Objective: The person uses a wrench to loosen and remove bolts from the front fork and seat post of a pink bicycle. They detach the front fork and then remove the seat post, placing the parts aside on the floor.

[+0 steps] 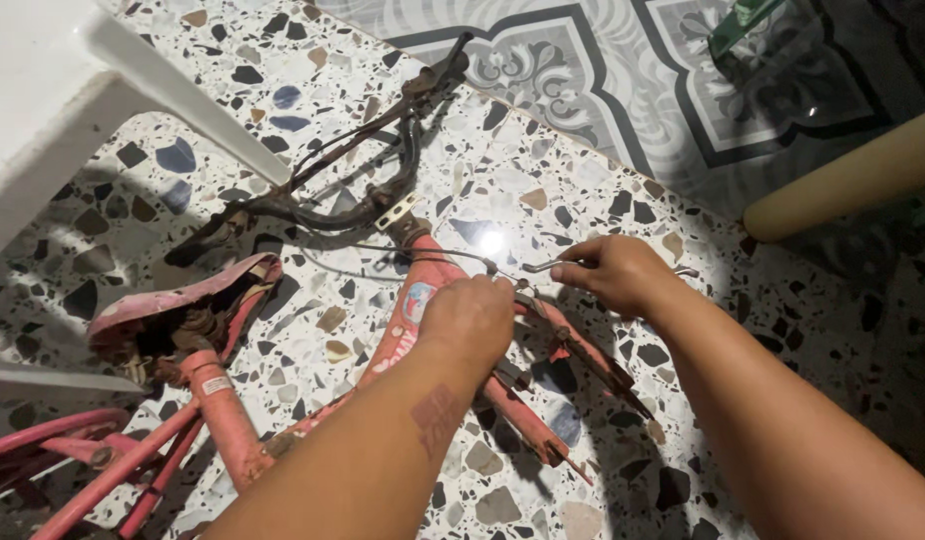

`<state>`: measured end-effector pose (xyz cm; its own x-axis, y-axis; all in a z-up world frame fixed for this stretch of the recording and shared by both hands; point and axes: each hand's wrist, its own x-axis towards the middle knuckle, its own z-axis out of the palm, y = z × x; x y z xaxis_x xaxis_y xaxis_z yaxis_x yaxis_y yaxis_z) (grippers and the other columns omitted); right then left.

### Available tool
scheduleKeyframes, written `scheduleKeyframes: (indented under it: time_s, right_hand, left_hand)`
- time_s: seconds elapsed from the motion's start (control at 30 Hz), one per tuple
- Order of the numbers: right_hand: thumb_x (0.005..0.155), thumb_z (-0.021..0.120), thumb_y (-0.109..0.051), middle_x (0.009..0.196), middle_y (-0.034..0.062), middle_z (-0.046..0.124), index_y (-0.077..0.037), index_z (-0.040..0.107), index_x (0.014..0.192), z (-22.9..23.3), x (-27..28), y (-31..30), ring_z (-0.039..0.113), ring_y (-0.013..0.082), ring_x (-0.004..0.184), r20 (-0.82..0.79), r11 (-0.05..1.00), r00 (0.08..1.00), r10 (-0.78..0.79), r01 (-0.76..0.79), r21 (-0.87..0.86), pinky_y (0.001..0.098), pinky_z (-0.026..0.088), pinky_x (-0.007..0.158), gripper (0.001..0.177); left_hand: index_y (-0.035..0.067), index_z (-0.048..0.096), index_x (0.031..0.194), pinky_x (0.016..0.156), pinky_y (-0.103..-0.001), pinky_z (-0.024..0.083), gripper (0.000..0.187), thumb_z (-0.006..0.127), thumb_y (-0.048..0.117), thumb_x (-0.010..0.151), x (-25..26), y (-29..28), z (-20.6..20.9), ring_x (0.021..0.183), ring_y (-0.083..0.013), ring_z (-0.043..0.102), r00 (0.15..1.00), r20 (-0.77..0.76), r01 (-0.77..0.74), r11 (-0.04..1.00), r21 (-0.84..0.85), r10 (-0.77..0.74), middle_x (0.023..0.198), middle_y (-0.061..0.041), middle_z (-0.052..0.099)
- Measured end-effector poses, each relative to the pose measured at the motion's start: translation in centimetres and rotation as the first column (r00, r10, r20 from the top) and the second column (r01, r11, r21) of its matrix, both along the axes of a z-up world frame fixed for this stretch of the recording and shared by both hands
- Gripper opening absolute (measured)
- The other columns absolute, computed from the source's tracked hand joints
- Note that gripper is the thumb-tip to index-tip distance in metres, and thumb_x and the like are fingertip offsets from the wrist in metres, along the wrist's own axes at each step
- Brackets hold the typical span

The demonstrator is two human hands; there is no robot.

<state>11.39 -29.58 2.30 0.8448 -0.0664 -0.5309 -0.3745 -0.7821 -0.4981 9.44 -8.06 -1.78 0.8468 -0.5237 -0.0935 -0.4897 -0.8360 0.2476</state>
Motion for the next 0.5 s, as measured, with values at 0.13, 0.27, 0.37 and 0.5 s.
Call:
scheduleKeyframes:
  time_s: [0.13, 0.27, 0.37, 0.5]
  right_hand:
    - [0.087, 0.074, -0.046, 0.098, 0.0126, 0.081, -0.018, 0.078, 0.119, 0.0, -0.3, 0.0, 0.074, 0.0251, 0.081, -0.051, 1.0, 0.999, -0.014, 0.015, 0.018, 0.039, 0.058, 0.071, 0.043]
    - [0.089, 0.068, -0.05, 0.1, 0.0109, 0.079, -0.024, 0.078, 0.118, 0.4, -0.3, -0.2, 0.075, 0.0238, 0.088, -0.004, 0.986, 0.987, 0.162, -0.162, -0.041, 0.0378, 0.057, 0.079, 0.04]
    - [0.095, 0.063, -0.048, 0.098, 0.012, 0.079, -0.025, 0.079, 0.117, 0.9, -0.3, 0.4, 0.075, 0.029, 0.088, 0.049, 0.955, 0.957, 0.287, -0.281, -0.098, 0.0397, 0.056, 0.081, 0.036]
    - [0.091, 0.067, -0.044, 0.095, 0.0116, 0.078, -0.023, 0.079, 0.113, 2.2, -0.7, 2.1, 0.074, 0.0304, 0.088, 0.056, 0.945, 0.95, 0.307, -0.297, -0.14, 0.0408, 0.056, 0.081, 0.033]
  left_hand:
    - [0.007, 0.067, 0.099, 0.081, -0.048, 0.057, 0.019, 0.05, 0.015, 0.095, 0.2, 0.2, 0.5, 0.095, -0.036, 0.072, 0.968, -0.21, -0.148, 0.988, -0.051, 0.134, 0.097, -0.02, 0.074]
    - [0.004, 0.065, 0.103, 0.081, -0.049, 0.057, 0.022, 0.049, 0.016, 0.097, -0.1, 0.0, 0.9, 0.096, -0.0376, 0.072, 0.948, -0.249, -0.214, 0.976, -0.033, 0.2, 0.098, -0.022, 0.074]
    - [0.002, 0.064, 0.104, 0.08, -0.048, 0.058, 0.022, 0.049, 0.016, 0.096, -0.3, -0.3, 1.5, 0.096, -0.038, 0.073, 0.928, -0.269, -0.271, 0.962, -0.014, 0.258, 0.099, -0.022, 0.073]
    - [0.001, 0.061, 0.111, 0.085, -0.05, 0.057, 0.019, 0.05, 0.011, 0.099, -0.5, 0.1, 2.9, 0.1, -0.0397, 0.072, 0.902, -0.32, -0.315, 0.949, -0.027, 0.29, 0.105, -0.023, 0.073]
